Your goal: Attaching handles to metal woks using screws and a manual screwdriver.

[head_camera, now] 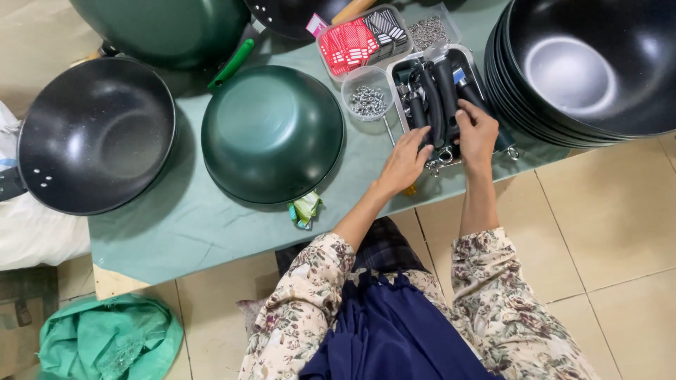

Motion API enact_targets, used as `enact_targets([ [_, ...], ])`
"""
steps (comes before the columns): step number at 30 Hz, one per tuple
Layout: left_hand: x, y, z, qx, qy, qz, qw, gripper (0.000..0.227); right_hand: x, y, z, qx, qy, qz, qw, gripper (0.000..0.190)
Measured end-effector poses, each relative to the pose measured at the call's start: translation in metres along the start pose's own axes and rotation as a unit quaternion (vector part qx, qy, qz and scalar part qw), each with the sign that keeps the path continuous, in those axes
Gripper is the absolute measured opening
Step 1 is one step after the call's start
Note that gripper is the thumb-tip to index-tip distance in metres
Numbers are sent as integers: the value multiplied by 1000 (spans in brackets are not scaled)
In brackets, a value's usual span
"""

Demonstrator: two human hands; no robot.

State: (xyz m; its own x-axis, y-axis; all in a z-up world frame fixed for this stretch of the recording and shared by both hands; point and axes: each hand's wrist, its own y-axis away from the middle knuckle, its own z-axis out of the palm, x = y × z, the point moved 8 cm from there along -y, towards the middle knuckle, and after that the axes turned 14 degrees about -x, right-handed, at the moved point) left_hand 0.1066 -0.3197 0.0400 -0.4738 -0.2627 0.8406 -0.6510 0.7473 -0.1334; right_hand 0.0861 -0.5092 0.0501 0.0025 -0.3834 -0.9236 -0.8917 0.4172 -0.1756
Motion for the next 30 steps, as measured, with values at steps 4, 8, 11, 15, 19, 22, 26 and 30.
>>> enact_targets([
  [4, 17, 14, -35, 31, 112, -2, 993, 47, -66, 38, 10, -36, -57, -28, 997, 31],
  [8, 23, 38, -70, 69, 175, -13, 982, 48, -63, 46, 54, -94, -137, -26, 986, 36],
  [11, 18, 70, -112, 133, 214, -19, 968, 48, -86, 60, 111, -132, -216, -4, 967, 42],
  [15, -1, 131, -171, 299, 123, -31, 946, 40, -112, 87, 198, -222, -386, 40, 895, 42],
  [19, -10, 188, -217, 370, 61, -66, 925, 38, -139, 103, 262, -273, -418, 59, 864, 42],
  [22, -24, 206, -238, 376, 38, -76, 923, 35, -152, 106, 288, -288, -424, 56, 857, 43],
  [26, -32, 214, -248, 354, 26, -86, 931, 34, -162, 110, 303, -303, -422, 55, 853, 42],
  [30, -34, 212, -248, 341, 15, -96, 935, 34, -167, 115, 304, -322, -393, 51, 860, 42],
])
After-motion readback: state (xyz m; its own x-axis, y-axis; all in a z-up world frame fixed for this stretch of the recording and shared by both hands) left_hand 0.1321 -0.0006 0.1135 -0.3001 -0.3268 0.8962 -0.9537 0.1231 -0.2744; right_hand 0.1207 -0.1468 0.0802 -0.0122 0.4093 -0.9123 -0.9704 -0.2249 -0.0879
